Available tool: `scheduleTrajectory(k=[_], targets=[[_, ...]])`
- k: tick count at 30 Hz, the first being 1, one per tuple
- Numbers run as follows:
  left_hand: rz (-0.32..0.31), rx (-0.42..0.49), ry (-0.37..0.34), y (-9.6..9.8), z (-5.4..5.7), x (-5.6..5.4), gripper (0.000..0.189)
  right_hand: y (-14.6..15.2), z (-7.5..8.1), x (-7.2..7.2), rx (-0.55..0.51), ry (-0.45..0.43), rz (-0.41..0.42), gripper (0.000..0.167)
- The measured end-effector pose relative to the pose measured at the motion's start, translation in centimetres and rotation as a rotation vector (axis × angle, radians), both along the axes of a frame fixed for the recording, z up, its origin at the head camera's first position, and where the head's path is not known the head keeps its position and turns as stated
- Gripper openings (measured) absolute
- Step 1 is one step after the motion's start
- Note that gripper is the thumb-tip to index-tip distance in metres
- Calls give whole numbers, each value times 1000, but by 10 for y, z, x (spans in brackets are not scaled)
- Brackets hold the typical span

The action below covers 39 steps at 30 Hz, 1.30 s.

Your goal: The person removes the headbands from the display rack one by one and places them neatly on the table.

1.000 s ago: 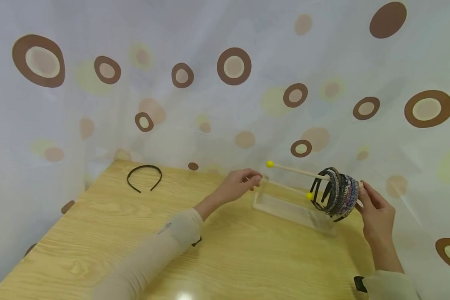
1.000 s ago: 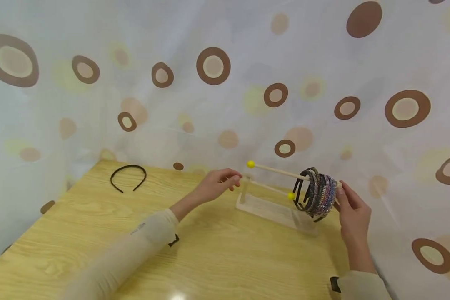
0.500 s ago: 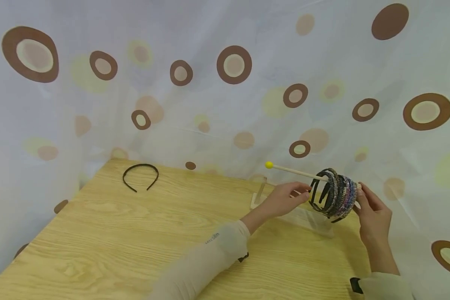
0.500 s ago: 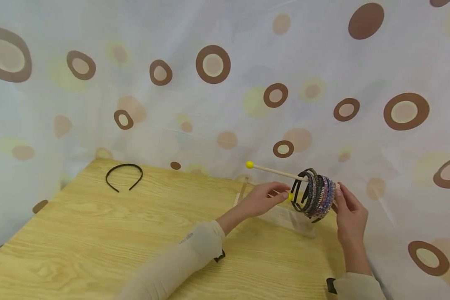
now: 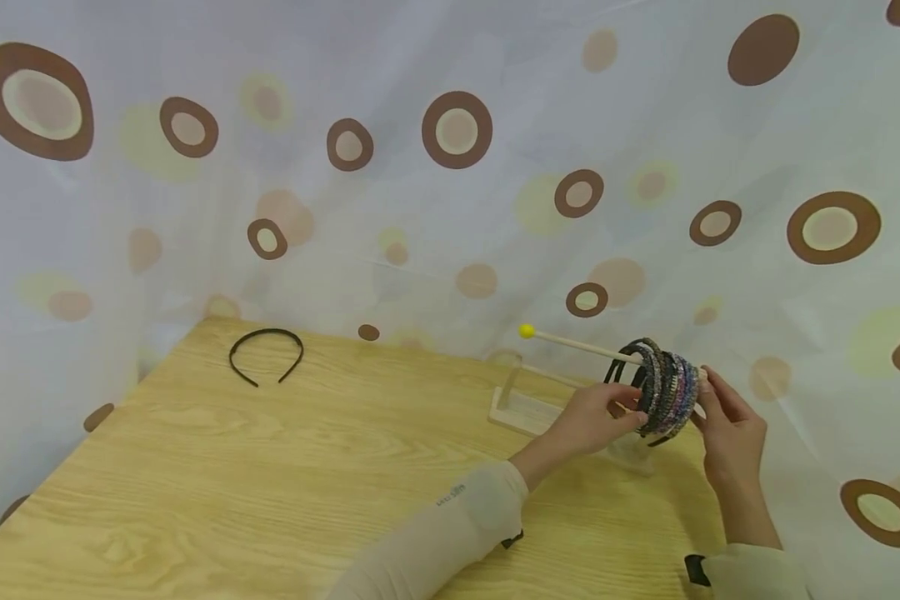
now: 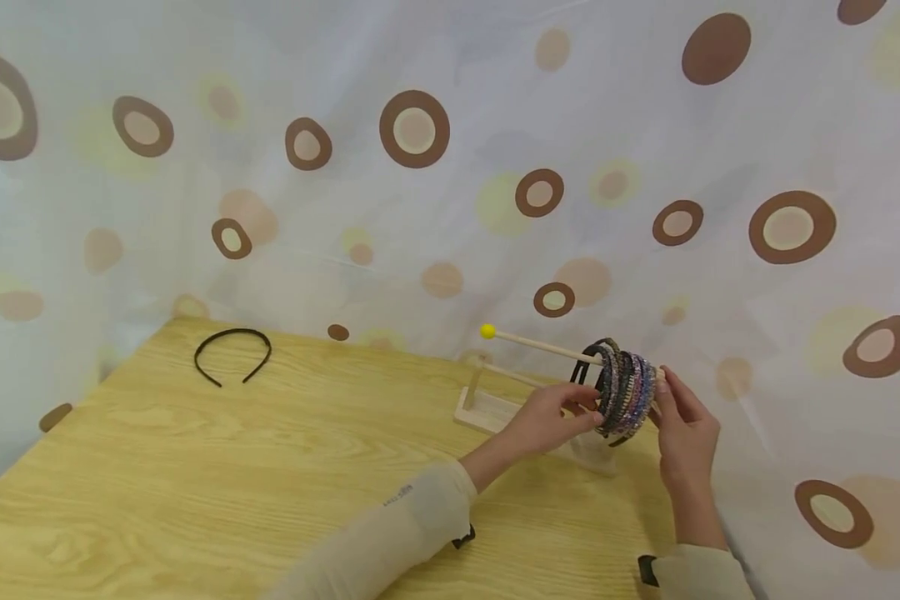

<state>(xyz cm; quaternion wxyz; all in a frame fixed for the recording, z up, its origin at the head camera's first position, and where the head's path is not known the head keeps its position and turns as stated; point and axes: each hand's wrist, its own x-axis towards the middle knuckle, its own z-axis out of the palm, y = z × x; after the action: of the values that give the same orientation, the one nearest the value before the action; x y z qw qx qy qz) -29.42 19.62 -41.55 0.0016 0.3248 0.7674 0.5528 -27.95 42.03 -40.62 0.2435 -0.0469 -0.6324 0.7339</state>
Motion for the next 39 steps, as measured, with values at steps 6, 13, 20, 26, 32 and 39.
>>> scheduleTrajectory(k=[6,13,20,26,32,39], targets=[[36,16,5,5,-6,1,33,-4,-1,-1,-8,8,-19,44],[20,8,-36,3,-14,-3,38,-8,0,-1,-2,-9,-26,46],[18,45,-36,2,-18,-3,30,-8,0,0,-14,-23,-33,44],[-6,24,-59,5,-17,-2,37,-7,-2,2,-6,-15,-21,44],[-17,5,-18,5,-17,0,34,-5,-1,3,-1,-3,-11,45],[6,61,6,4,-13,2,30,-3,2,3,-8,-2,-1,46]])
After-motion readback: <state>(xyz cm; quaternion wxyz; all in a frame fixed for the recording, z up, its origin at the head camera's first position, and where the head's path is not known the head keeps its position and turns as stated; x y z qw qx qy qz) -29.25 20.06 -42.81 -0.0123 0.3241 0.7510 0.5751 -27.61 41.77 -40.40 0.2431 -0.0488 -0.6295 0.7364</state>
